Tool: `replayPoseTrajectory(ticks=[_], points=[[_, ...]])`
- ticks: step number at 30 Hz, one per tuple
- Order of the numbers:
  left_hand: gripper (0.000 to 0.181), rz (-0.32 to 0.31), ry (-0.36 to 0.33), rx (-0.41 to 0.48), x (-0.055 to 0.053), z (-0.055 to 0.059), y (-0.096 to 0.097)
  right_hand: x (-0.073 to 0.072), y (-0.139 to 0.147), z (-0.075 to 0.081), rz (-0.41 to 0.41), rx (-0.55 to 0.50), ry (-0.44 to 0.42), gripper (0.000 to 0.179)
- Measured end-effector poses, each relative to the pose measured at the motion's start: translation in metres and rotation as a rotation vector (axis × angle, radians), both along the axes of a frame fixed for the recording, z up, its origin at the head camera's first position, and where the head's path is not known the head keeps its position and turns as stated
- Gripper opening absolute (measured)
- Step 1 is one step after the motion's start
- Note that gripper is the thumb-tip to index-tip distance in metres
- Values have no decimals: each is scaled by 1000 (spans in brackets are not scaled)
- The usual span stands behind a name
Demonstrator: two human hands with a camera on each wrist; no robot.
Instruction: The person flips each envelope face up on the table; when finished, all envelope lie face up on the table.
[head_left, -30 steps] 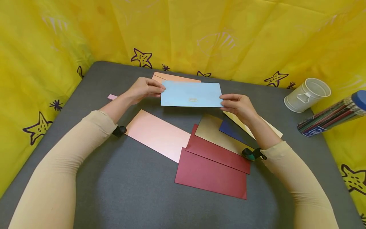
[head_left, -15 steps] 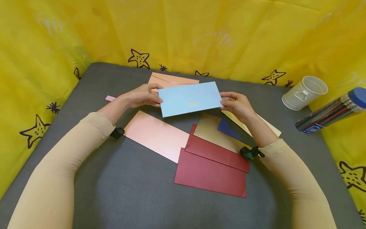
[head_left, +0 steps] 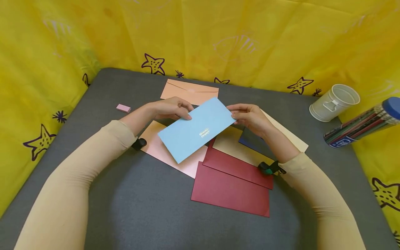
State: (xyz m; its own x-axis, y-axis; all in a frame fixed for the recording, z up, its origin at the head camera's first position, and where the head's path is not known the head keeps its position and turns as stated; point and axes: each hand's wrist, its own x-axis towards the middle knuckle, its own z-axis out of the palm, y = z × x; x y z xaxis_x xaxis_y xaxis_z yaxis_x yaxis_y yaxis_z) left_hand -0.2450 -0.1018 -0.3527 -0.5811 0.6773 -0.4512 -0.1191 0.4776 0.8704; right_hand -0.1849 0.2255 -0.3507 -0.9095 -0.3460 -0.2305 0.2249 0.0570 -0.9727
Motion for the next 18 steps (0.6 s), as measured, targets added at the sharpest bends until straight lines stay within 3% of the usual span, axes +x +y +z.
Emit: replayPoseTrajectory(ticks=[3,9,14,18], points=[[20,13,-12,57,4,0,8,2,-7,0,10,6,-7,31],[15,86,-23,132,10,-3,16,7,-15,3,-80,-32,-27,38],[20,229,-28,213,11,-5,18,11,-22,7,-84,-37,-50,46],[18,349,-30,302,11,-5,20,13,-27,6,-48,6,-44,37]])
